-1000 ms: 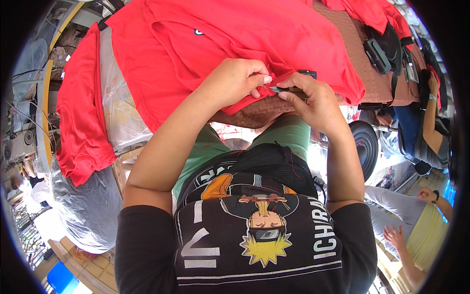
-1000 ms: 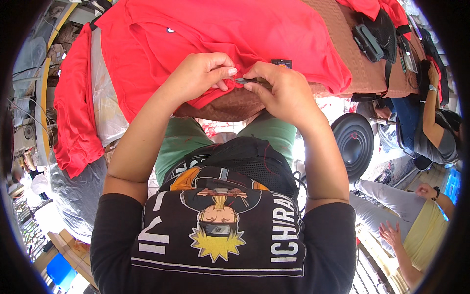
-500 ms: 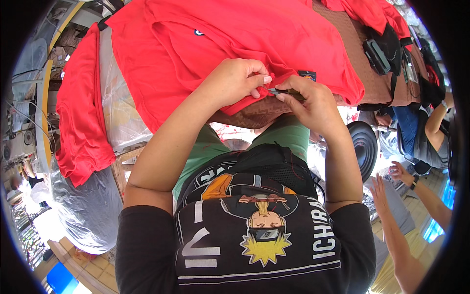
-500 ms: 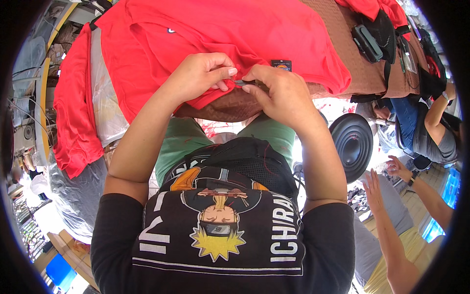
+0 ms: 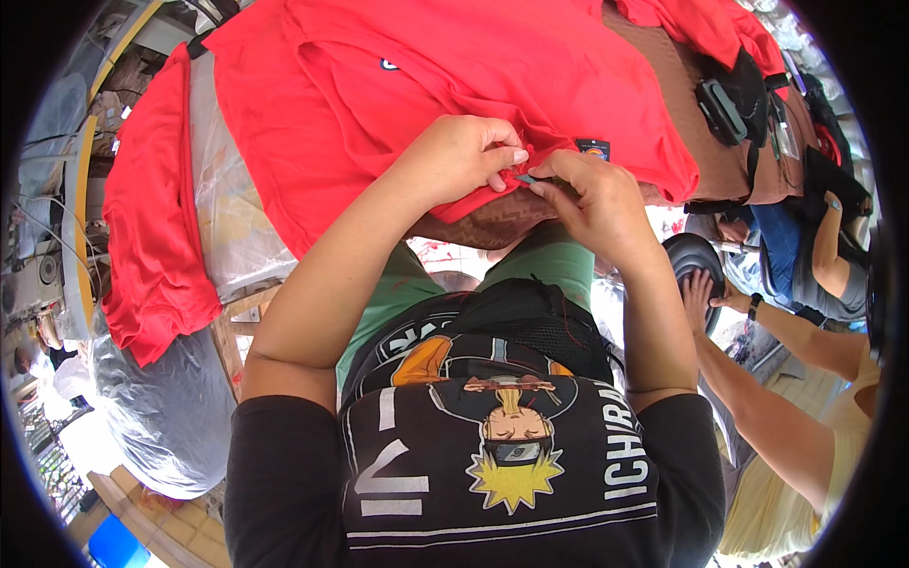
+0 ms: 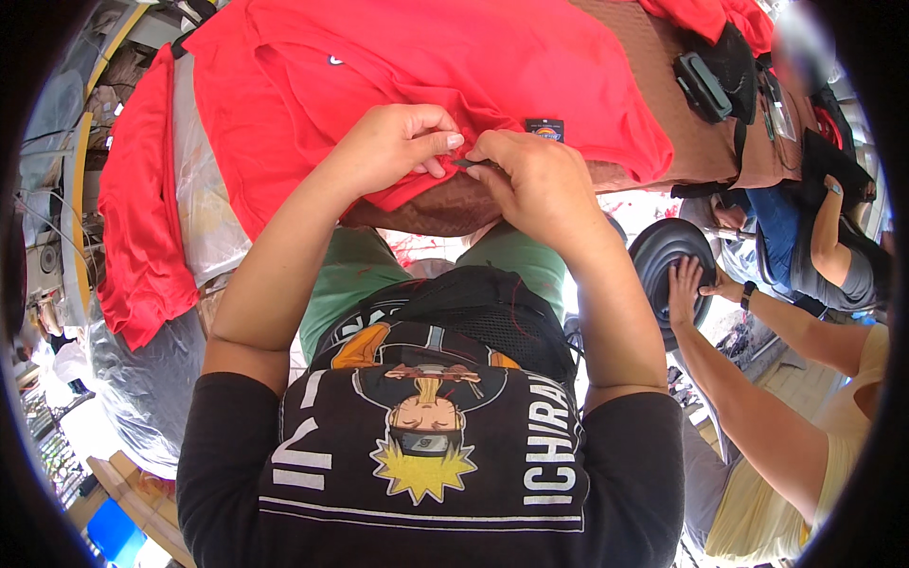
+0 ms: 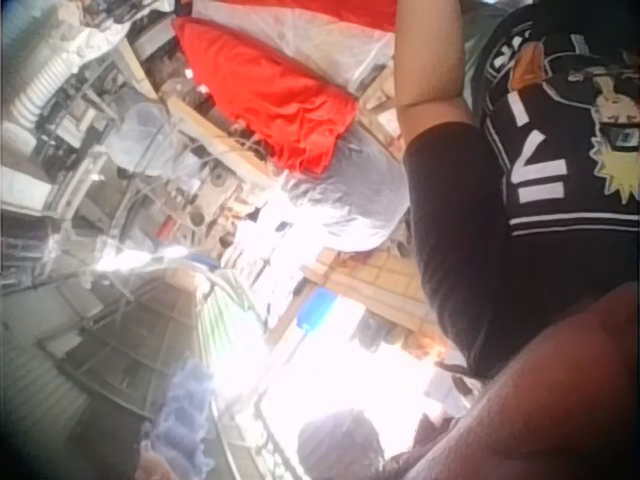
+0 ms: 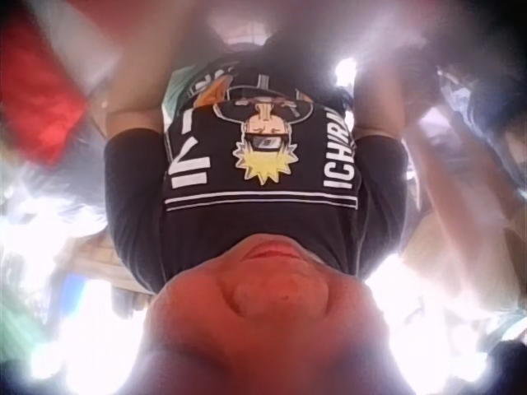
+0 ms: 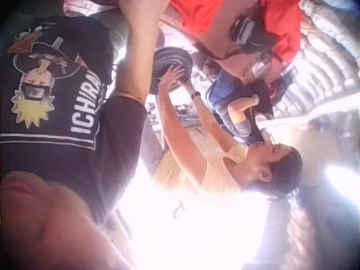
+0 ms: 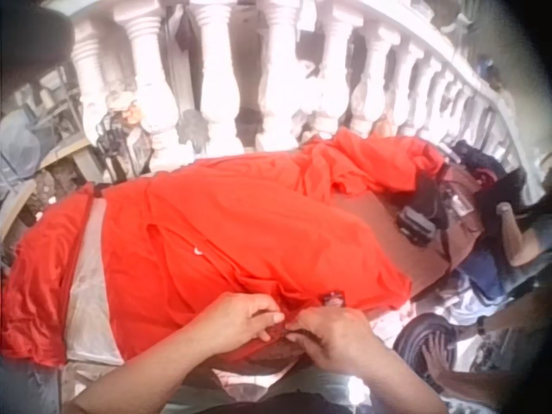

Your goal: The person trims excess threads from the collar and seams of red t-shirts using a small pair of snips, turning the garments over to check different areas.

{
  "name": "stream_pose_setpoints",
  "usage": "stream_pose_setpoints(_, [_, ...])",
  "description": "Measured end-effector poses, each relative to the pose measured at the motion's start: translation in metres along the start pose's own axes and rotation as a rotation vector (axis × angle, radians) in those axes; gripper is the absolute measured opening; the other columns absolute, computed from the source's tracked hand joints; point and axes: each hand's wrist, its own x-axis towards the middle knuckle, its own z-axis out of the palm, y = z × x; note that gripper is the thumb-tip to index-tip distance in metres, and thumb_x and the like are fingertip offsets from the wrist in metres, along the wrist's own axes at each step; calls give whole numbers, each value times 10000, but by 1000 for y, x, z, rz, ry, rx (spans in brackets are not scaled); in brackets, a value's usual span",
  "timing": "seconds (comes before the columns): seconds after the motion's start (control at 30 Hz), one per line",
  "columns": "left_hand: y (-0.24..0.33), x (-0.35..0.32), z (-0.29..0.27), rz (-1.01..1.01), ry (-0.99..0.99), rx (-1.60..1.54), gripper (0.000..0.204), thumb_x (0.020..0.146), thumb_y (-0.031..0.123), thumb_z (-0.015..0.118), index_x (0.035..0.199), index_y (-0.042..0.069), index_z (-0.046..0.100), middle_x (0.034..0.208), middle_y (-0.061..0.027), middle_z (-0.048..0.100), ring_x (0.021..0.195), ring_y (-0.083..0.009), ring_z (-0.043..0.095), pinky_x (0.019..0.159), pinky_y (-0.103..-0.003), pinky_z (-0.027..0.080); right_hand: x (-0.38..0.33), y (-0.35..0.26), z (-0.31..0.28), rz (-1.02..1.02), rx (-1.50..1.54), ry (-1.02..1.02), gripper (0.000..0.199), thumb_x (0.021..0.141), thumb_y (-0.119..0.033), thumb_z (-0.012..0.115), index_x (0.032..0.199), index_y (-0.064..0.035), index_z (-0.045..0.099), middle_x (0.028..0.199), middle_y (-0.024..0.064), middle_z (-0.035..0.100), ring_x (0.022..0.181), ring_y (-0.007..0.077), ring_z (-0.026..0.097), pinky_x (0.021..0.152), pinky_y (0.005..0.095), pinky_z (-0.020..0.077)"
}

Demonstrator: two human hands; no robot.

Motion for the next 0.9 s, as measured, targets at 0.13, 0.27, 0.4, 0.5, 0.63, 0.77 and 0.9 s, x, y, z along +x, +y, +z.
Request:
stream_pose_setpoints(0.13, [-8, 1, -2, 7, -10, -77, 204, 942, 218, 582, 973, 24, 635, 890, -52, 672, 732, -122, 672, 642, -238, 492, -2, 4, -3, 203, 204, 9, 169, 844, -74, 681, 991, -20, 618, 821, 69, 651, 721, 139, 617, 651, 272, 480])
stream_pose_setpoints(0.27, [-13, 4, -4, -7, -14, -145, 216, 940, 219, 582, 958, 8, 628, 876, -69, 678, 726, -119, 673, 647, -242, 504, -4, 7, 4, 414, 741, 60, 184, 859, -64, 685, 1015, -3, 610, 824, 3, 621, 796, 41, 544, 710, 227, 456])
stream_pose_setpoints(0.4, [-17, 8, -3, 50, -45, -97, 202, 939, 198, 578, 941, 1, 623, 796, -68, 684, 705, -115, 673, 607, -234, 504, -1, 1, 29, 459, 560, 30, 173, 833, -72, 717, 959, -5, 618, 842, -21, 620, 822, 42, 549, 737, 219, 454])
stream_pose_setpoints(0.5, [-28, 11, -1, 138, -12, -63, 174, 939, 161, 569, 906, -4, 611, 764, -79, 687, 678, -120, 675, 580, -242, 508, 2, 17, 51, 442, 625, 85, 134, 827, -86, 728, 882, -17, 627, 832, -29, 624, 813, 43, 553, 728, 223, 456])
stream_pose_setpoints(0.63, [-33, 9, 2, 226, 38, 12, 175, 927, 146, 581, 853, -12, 592, 775, -103, 700, 670, -161, 693, 596, -282, 526, 1, 26, 51, 546, 790, 34, 101, 828, -82, 729, 873, -32, 654, 823, -35, 638, 795, 36, 561, 707, 217, 458])
stream_pose_setpoints(0.77, [-38, 8, 4, 289, 87, 10, 197, 931, 165, 582, 850, -15, 587, 765, -106, 700, 658, -169, 691, 597, -289, 529, 4, 28, 54, 573, 780, 36, 106, 835, -83, 720, 918, -37, 675, 807, -25, 648, 753, 47, 579, 684, 224, 476])
stream_pose_setpoints(0.9, [-40, 7, 9, 337, 107, -43, 189, 922, 153, 599, 841, -16, 574, 786, -117, 706, 677, -168, 701, 572, -276, 534, 2, 43, 57, 562, 746, -9, 151, 841, -145, 726, 938, -38, 683, 781, -26, 645, 724, 60, 586, 671, 227, 479])
